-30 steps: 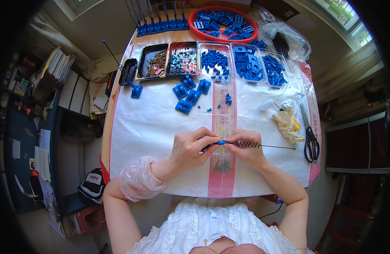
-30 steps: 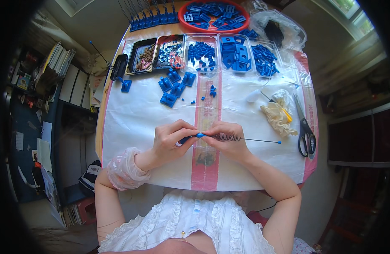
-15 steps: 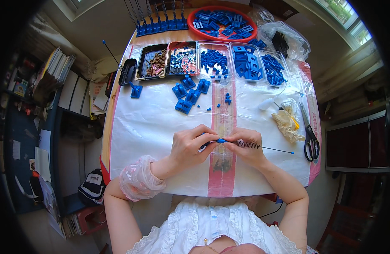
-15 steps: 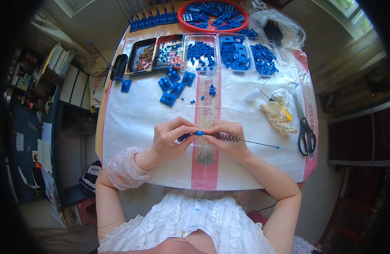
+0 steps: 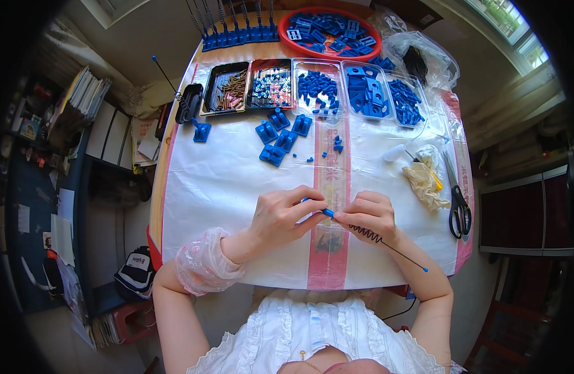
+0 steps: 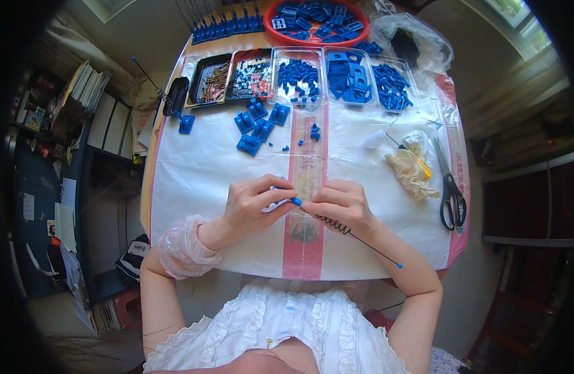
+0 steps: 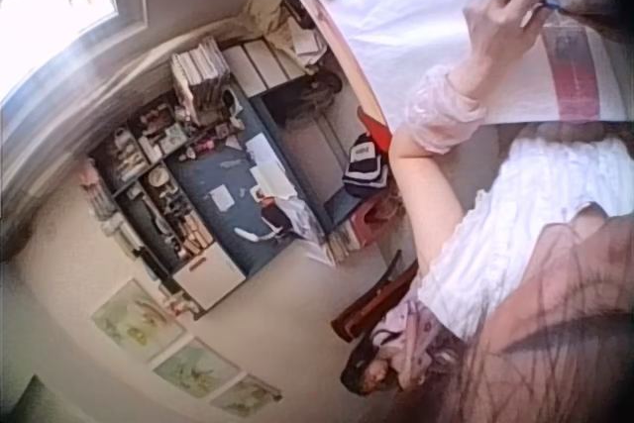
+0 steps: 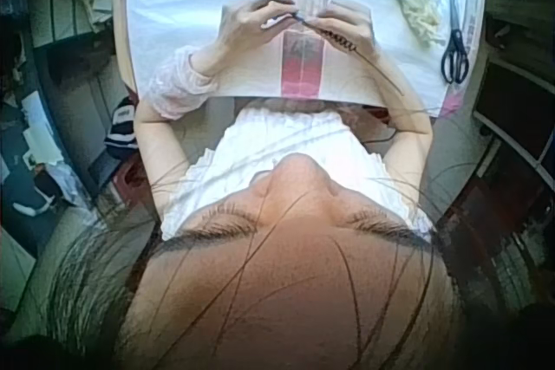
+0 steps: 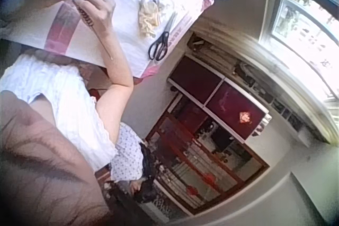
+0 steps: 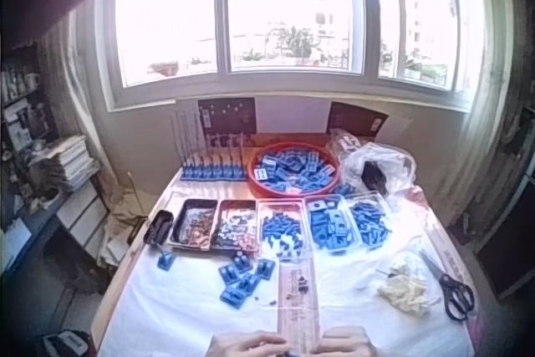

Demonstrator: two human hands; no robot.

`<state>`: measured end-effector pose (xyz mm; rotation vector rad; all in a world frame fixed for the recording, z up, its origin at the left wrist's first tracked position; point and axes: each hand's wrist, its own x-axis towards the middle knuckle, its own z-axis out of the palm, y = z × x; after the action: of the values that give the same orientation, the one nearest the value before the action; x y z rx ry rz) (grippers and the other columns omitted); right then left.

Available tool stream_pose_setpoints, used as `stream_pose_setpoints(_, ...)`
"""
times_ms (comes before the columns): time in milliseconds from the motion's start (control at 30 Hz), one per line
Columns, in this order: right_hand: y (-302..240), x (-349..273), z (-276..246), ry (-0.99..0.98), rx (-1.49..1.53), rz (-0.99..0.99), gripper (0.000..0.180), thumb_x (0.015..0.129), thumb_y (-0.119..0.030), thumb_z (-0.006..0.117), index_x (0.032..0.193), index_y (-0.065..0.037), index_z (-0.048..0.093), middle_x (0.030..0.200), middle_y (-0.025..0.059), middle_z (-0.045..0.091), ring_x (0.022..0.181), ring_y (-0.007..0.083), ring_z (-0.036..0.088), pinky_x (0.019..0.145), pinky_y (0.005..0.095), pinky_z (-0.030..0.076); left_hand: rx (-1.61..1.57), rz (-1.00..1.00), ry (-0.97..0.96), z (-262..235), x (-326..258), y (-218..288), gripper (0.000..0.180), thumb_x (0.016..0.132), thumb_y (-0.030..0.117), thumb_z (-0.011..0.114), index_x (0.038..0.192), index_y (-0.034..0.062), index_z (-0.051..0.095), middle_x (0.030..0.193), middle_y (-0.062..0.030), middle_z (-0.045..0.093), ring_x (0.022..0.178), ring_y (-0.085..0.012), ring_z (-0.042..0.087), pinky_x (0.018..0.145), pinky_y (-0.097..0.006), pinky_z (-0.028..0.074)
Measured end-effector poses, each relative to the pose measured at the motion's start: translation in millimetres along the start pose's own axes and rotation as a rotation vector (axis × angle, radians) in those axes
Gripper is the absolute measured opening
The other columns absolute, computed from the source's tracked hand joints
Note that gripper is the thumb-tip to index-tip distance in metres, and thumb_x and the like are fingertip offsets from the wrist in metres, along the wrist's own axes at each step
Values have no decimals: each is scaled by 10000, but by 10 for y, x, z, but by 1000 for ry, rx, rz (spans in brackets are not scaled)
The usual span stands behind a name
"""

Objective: The recorder is assembling small blue plastic housings with metal springs and thin wires at a workspace.

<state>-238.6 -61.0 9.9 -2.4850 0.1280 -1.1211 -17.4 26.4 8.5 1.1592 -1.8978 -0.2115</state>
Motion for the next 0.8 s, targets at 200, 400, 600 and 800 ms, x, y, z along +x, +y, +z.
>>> stream_pose_setpoints(200,-19,36,-49,-56,-67,-79,260,690,-72,769,946,-70,722,728,19,620,600,166,590,493,301,445,44,66,16,-27,-6,-13,179,742,138,823,900,128,740,901,8,708,602,-144,648,526,-283,502)
stream_pose_setpoints(400,1,30,-14,-7,26,5,244,693,-58,814,920,-68,723,728,27,627,605,184,602,502,306,455,50,81,27,-36,-8,-17,163,755,145,810,900,141,735,888,20,700,592,-142,636,525,-287,495)
stream_pose_setpoints(600,16,11,46,53,56,46,233,674,-12,865,847,-85,729,716,36,659,555,169,577,474,292,420,45,77,34,-17,4,0,174,774,121,789,941,150,748,857,16,700,585,-149,639,516,-290,497)
stream_pose_setpoints(800,-2,-6,61,65,64,110,223,670,-1,864,826,-82,728,716,40,666,577,179,606,492,293,447,30,104,32,-6,1,-2,188,793,101,770,972,153,755,842,11,699,586,-147,646,502,-287,494)
